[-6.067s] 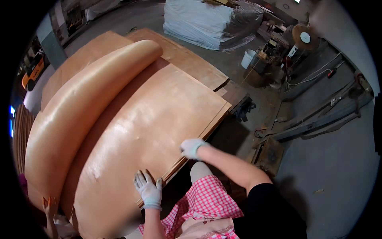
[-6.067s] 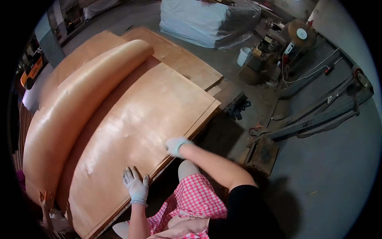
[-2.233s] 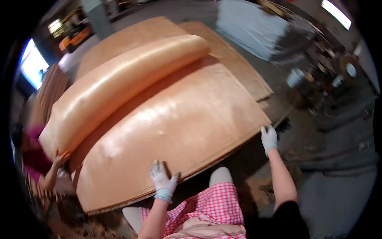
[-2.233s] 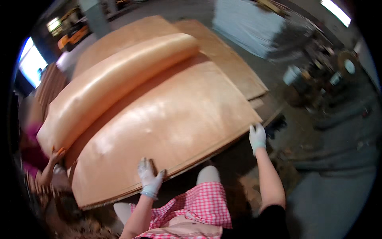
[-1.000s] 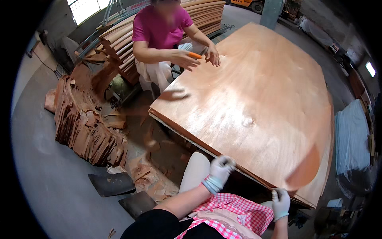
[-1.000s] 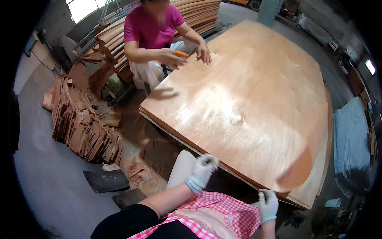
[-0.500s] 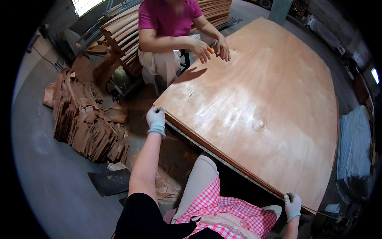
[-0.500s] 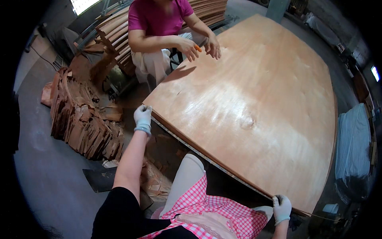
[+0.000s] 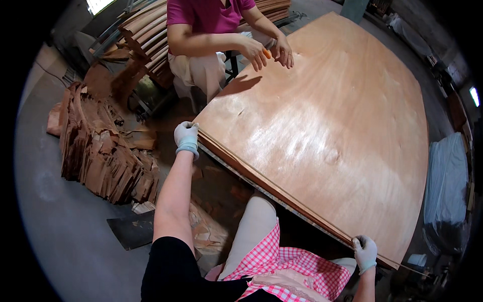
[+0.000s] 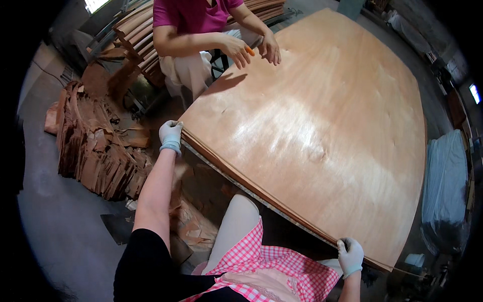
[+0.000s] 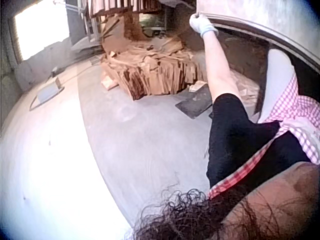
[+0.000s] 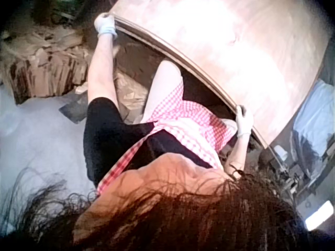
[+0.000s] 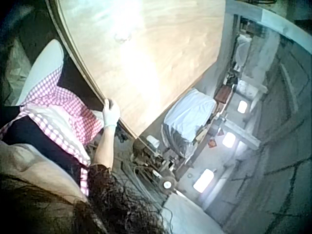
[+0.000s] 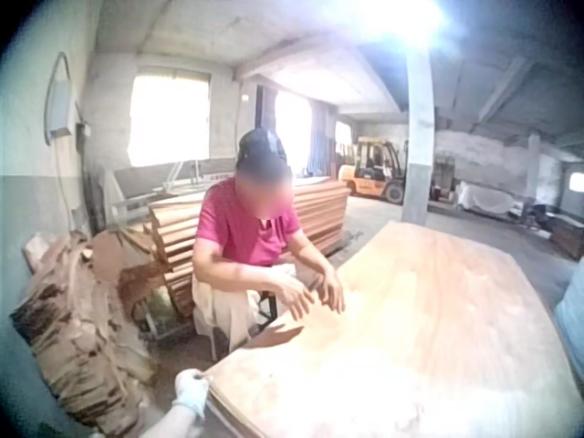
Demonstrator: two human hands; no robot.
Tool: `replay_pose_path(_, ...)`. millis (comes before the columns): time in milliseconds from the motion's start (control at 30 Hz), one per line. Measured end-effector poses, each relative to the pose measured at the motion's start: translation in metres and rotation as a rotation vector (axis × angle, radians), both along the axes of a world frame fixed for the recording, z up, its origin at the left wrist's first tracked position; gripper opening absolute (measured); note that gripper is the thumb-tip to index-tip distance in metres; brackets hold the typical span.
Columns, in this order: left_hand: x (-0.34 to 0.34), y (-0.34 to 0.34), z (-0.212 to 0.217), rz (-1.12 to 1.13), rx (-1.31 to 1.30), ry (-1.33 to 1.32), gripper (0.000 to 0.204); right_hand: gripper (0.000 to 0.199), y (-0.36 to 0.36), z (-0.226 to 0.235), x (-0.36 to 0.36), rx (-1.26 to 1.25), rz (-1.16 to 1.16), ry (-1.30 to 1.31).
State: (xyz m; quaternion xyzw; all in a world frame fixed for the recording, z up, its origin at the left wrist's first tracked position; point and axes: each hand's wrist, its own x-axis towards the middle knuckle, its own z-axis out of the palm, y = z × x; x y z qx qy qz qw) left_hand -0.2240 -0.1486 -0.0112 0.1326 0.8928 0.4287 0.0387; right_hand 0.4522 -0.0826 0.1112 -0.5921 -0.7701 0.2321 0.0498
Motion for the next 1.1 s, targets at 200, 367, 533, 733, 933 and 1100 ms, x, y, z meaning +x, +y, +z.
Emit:
replay_pose_path(200, -0.002, 0.000, -0.006, -0.052, -0.171, 0.080, 0.022, 0.021, 0.005, -0.018, -0.008, -0.121, -0.044, 0.016)
replay_pose_path(367, -0.004, 0.005, -0.016, -0.088, -0.289, 0.217, 0.022, 0.029, 0.010, -0.036, -0.003, -0.172, -0.040, -0.034)
replay_pose_path(533, -0.008, -0.007, -0.001, 0.008, -0.445, 0.209, 0.048, 0.035, 0.026, -0.038, 0.009, -0.223, -0.127, -0.116)
replay_pose_path(733, 0.012, 0.016, 0.018, 0.124, -0.586, 0.152, 0.086, 0.039, 0.027, -0.033, 0.028, -0.276, -0.234, -0.221)
replay_pose_path(933, -0.027, 0.000, -0.015, 0.110, -0.444, 0.072, 0.098, 0.047, 0.030, -0.047, 0.026, -0.311, -0.254, -0.321)
replay_pose_path(1100, -0.028, 0.001, -0.003, 0.224, -0.543, -0.040, 0.107, 0.046, 0.034, -0.058, 0.030, -0.380, -0.246, -0.266)
